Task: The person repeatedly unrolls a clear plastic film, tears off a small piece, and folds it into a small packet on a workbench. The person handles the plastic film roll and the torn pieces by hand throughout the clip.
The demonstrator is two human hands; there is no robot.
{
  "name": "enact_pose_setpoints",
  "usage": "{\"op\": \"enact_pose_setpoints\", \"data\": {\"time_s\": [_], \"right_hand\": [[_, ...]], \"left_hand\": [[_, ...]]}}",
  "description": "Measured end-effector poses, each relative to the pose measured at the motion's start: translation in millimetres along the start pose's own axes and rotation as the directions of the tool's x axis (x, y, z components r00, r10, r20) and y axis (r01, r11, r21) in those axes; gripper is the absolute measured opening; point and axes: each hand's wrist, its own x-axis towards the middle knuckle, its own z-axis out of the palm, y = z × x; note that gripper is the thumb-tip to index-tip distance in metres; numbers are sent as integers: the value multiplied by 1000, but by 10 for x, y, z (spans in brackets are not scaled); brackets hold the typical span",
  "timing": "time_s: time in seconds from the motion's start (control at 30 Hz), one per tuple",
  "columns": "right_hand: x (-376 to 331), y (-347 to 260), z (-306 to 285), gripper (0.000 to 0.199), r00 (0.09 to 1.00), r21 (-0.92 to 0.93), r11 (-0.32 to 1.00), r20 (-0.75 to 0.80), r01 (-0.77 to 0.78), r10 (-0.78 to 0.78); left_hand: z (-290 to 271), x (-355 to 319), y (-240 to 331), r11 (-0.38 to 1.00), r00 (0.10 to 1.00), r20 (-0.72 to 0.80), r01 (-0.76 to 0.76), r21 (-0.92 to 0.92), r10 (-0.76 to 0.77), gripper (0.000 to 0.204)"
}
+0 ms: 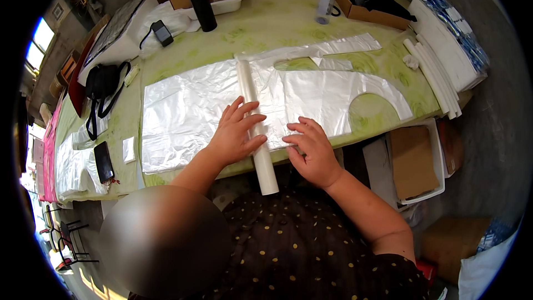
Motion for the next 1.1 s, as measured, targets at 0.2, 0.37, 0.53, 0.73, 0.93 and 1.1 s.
{"op": "enact_pose_setpoints", "data": {"time_s": [0.2, 0.37, 0.53, 0.73, 0.93, 1.1], "right_hand": [[563, 337, 546, 46, 994, -301, 953, 79, -44, 71], [1352, 637, 958, 53, 957, -463, 879, 187, -115, 223], [1832, 992, 802, 61, 815, -621, 704, 174, -345, 553], [1648, 1950, -522, 69, 503, -730, 250, -146, -636, 852], [968, 2432, -1236, 63, 710, -646, 348, -459, -680, 535], [854, 1265, -207, 53, 976, -232, 973, 213, 15, 35]], "left_hand": [[-144, -263, -178, 988, 993, -70, 89, -130, -98, 36], [-114, -227, -177, 988, 992, -87, 75, -136, -87, 37], [-96, -238, -203, 986, 991, -79, 93, -137, -105, 39], [-138, -275, -166, 985, 988, -92, 115, -130, -127, 40], [-116, -211, -151, 987, 992, -90, 75, -140, -88, 40], [-128, -248, -152, 989, 991, -95, 83, -125, -95, 40]]}}
